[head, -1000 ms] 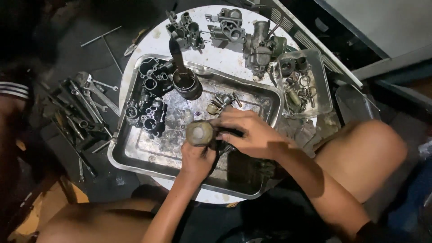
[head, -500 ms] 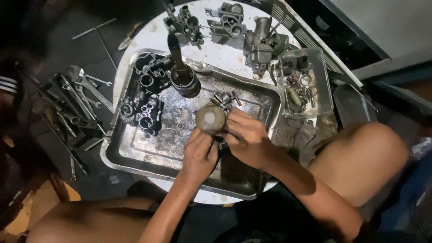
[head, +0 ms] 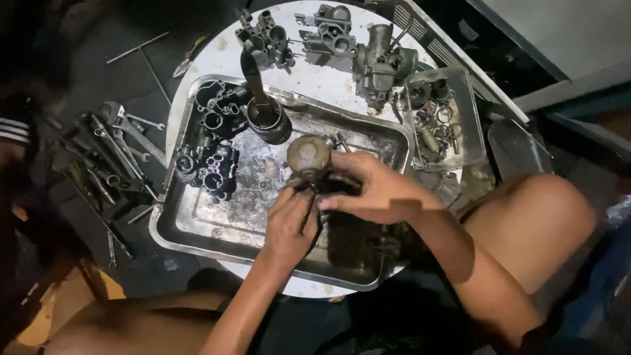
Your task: Cleaning and inspecting disassembled motorcycle carburetor components on a metal tray using a brush and small tools.
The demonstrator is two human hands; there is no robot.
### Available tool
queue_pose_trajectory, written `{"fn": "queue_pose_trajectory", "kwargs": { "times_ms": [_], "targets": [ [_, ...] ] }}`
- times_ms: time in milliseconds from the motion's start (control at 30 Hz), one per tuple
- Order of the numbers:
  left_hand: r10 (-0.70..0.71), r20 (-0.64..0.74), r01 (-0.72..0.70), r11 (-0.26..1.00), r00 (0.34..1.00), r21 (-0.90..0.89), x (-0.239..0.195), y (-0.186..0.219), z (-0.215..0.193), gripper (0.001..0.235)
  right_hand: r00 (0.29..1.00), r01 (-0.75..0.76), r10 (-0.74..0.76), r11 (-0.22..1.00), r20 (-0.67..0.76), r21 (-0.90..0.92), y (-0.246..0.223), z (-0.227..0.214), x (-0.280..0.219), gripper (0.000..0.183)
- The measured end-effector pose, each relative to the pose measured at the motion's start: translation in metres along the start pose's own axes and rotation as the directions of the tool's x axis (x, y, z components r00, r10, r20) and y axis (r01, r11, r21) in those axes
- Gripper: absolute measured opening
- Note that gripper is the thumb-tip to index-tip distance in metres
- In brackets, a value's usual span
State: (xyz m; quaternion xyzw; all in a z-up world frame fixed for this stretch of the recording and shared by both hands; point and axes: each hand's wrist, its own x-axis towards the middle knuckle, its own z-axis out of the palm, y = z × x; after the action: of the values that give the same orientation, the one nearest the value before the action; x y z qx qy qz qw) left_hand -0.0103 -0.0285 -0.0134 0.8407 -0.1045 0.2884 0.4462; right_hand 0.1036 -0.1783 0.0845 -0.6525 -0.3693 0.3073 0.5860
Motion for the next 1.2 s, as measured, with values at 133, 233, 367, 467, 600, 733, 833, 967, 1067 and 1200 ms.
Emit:
{"fn": "queue_pose_trajectory", "kwargs": {
  "times_ms": [133,233,367,467,600,733,833,967,1067,1200],
  "targets": [
    [0.008,0.004,-0.008,1.0,1.0,0.01,-0.003,-0.001,0.0,0.011,0.999,-0.029,0.028,0.999,0.03,0.025,0.029,-0.005,-0.005,0.013],
    [0.002,0.003,-0.002,1.0,1.0,-0.021,-0.004,-0.002,0.004,0.018,0.998,-0.004,0.002,0.999,-0.068,-0.039,0.027,-0.004,-0.005,0.01],
    [0.007,0.014,-0.008,1.0,1.0,0.019,-0.007,-0.005,0.003,0.012,0.981,0.075,-0.089,0.994,-0.172,-0.085,0.029,0.017,-0.002,0.009],
    [0.019,0.038,-0.02,1.0,0.999,0.017,-0.005,-0.004,0.001,0.013,0.963,0.099,-0.128,0.987,-0.237,-0.128,0.027,0.024,-0.004,0.007],
    [0.013,0.035,-0.012,1.0,0.999,-0.011,-0.004,-0.005,-0.001,0.015,0.942,0.105,-0.148,0.983,-0.301,-0.153,0.027,0.03,-0.006,0.007],
    [0.029,0.057,-0.031,0.999,0.998,0.04,-0.024,-0.026,0.006,0.012,0.918,0.11,-0.169,0.978,-0.36,-0.176,0.029,0.034,-0.004,0.009],
    [-0.044,0.106,0.053,0.995,0.993,-0.089,-0.009,-0.013,-0.005,0.021,0.893,0.108,-0.181,0.975,-0.412,-0.195,0.029,0.038,-0.008,0.012],
    [-0.223,0.172,0.257,0.943,0.96,-0.212,0.017,-0.002,-0.022,0.014,0.867,0.119,-0.196,0.974,-0.459,-0.191,0.011,0.036,0.0,0.015],
    [-0.289,0.2,0.329,0.921,0.936,-0.211,0.016,-0.011,-0.022,0.014,0.867,0.116,-0.187,0.977,-0.462,-0.177,-0.006,0.032,0.006,0.015],
    [-0.311,0.198,0.345,0.924,0.929,-0.165,0.023,-0.005,-0.024,0.017,0.864,0.186,-0.228,0.973,-0.449,-0.135,-0.001,0.029,0.004,0.011]
  ]
}}
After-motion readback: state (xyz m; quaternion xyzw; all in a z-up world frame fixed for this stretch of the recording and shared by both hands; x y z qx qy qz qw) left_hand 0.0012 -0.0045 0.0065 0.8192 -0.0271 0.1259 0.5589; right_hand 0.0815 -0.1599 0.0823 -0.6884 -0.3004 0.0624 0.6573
